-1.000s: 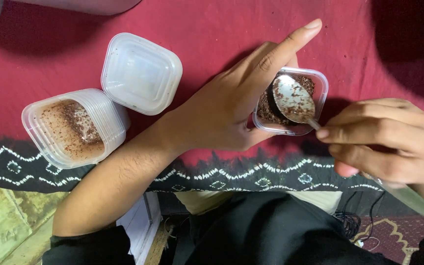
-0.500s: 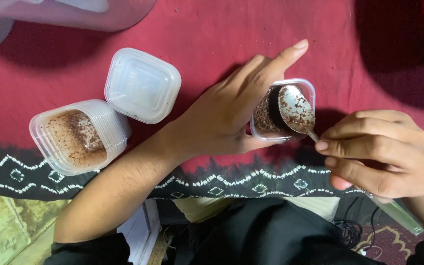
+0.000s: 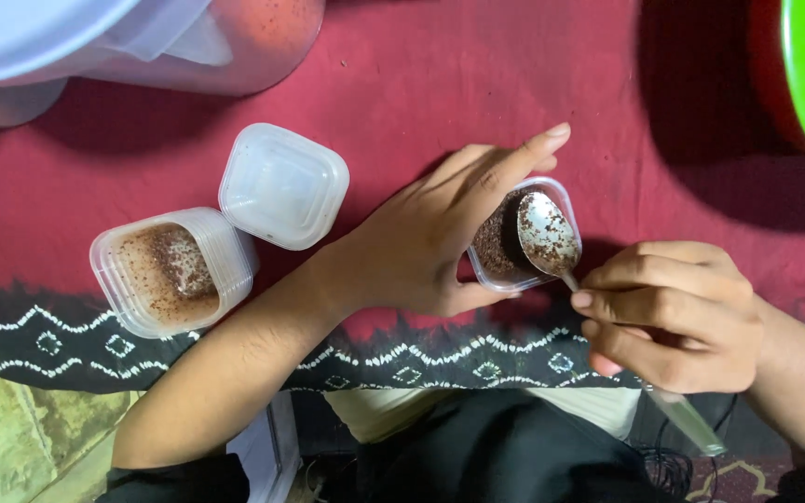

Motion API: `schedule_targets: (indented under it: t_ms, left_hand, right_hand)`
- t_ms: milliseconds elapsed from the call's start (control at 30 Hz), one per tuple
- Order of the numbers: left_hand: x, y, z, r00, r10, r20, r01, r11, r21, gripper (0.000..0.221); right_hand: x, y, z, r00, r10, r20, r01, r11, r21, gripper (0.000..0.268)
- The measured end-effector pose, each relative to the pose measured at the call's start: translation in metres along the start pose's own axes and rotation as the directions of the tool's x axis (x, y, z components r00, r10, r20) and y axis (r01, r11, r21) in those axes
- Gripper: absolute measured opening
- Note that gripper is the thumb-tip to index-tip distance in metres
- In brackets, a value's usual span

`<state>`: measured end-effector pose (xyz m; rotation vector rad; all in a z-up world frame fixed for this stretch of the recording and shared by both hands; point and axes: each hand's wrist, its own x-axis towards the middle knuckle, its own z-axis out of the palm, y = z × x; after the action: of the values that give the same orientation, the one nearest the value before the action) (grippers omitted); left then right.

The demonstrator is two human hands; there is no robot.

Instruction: Filling small plastic containers with a dark granular substance using a spoon and by dipping the containers into a large bowl.

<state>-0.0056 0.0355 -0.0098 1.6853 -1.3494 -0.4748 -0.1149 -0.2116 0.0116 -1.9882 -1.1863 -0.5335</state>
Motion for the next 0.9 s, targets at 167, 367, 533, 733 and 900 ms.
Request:
schedule_targets:
  t_ms: [167, 367, 533, 733, 900]
  left_hand:
    - [0.002, 0.005, -0.008, 0.999, 0.015, 0.052, -0.015, 1.0, 0.004, 0.1]
    - [0.005, 0.005, 0.002, 0.999, 0.042, -0.031, -0.033, 0.972, 0.234, 0.095]
    - [0.008, 0.007, 0.003, 0.984, 0.129, -0.122, -0.053, 0.87, 0.491, 0.095]
    - [0.011, 0.012, -0.004, 0.995, 0.022, -0.097, 0.01, 0.946, 0.323, 0.097]
    - [0.01, 0.015, -0.012, 0.999, 0.037, -0.037, -0.031, 0.988, 0.151, 0.071]
  right_hand:
    - [0.014, 0.003, 0.009, 1.0, -0.022, 0.012, 0.023, 0.999, -0.046, 0.02]
    - [0.019, 0.003, 0.013, 0.996, -0.073, -0.041, 0.071, 0.995, -0.064, 0.02]
    - [0.019, 0.001, 0.015, 0.995, -0.066, -0.068, 0.06, 0.995, -0.08, 0.018]
    - [0.022, 0.002, 0.016, 0.997, -0.065, -0.043, 0.058, 0.988, -0.145, 0.017]
    - [0.02, 0.0, 0.011, 0.991, -0.114, -0.065, 0.102, 0.983, -0.154, 0.023]
